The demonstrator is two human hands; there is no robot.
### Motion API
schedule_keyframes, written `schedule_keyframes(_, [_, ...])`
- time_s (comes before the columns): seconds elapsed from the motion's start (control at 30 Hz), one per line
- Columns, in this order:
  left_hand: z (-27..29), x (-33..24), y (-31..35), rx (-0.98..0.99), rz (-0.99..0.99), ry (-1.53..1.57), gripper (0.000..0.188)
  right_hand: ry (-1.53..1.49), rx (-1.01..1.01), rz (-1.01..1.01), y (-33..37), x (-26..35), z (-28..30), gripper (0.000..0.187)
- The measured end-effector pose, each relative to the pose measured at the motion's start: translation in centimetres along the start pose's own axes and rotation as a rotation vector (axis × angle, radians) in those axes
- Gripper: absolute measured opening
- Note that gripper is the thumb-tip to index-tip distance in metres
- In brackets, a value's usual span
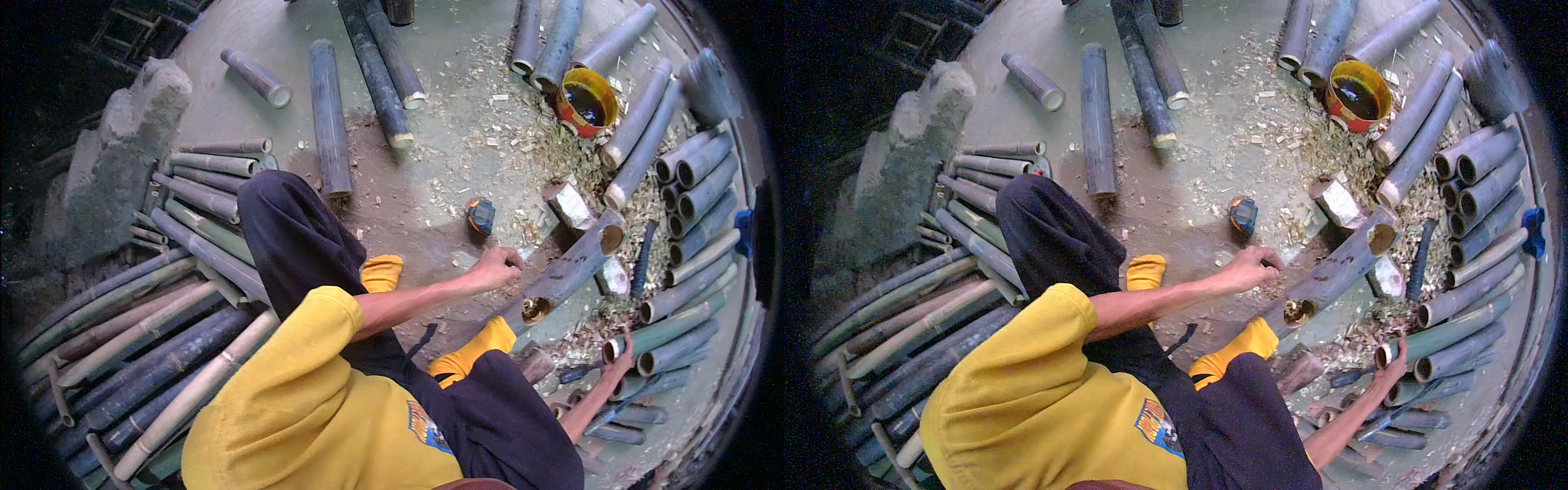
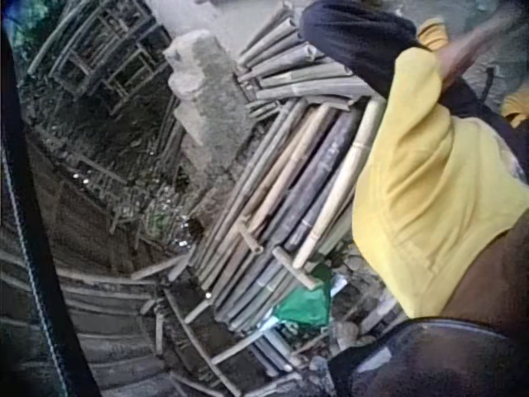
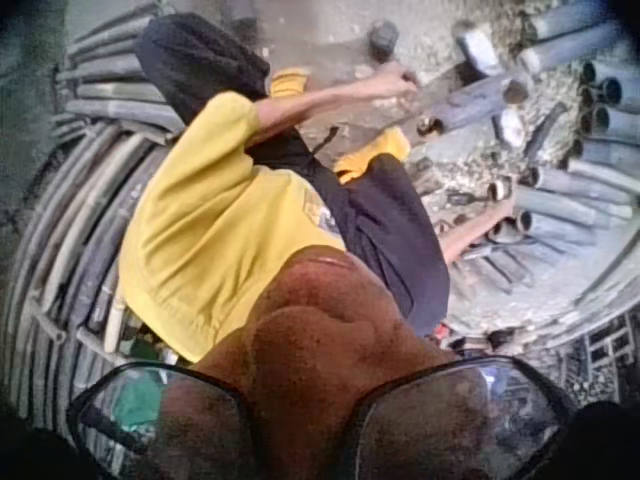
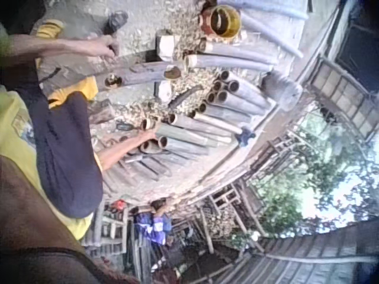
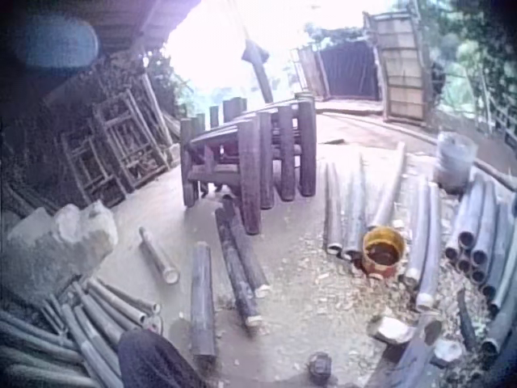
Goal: The person uses a saw to cut notches into bamboo poles and then uses a drawknife to shave and smooth the interior of the holes. They move and position different bamboo poles on a wooden support.
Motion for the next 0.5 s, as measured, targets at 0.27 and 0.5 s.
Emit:
schedule_keyframes(0.27, [-7.1,-0.1,-0.6,0.224,0.113,0.224,0.02,-0.284,0.037,-0.022,14.6,4.5,4.1,0.041])
schedule_keyframes(0.5, [-13.3,-2.3,3.7,0.425,0.14,0.038,0.036,-0.347,0.181,0.047,22.5,-0.3,9.2,0.055])
Point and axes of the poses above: each hand's wrist, its own y-axis away from the middle knuckle, its own z-axis out of the back of the hand, x = y × z, the point moved 10 cm from there along -y, towards the middle knuckle, and after that the axes turned 15 degrees about -x, right-handed, at the moved point
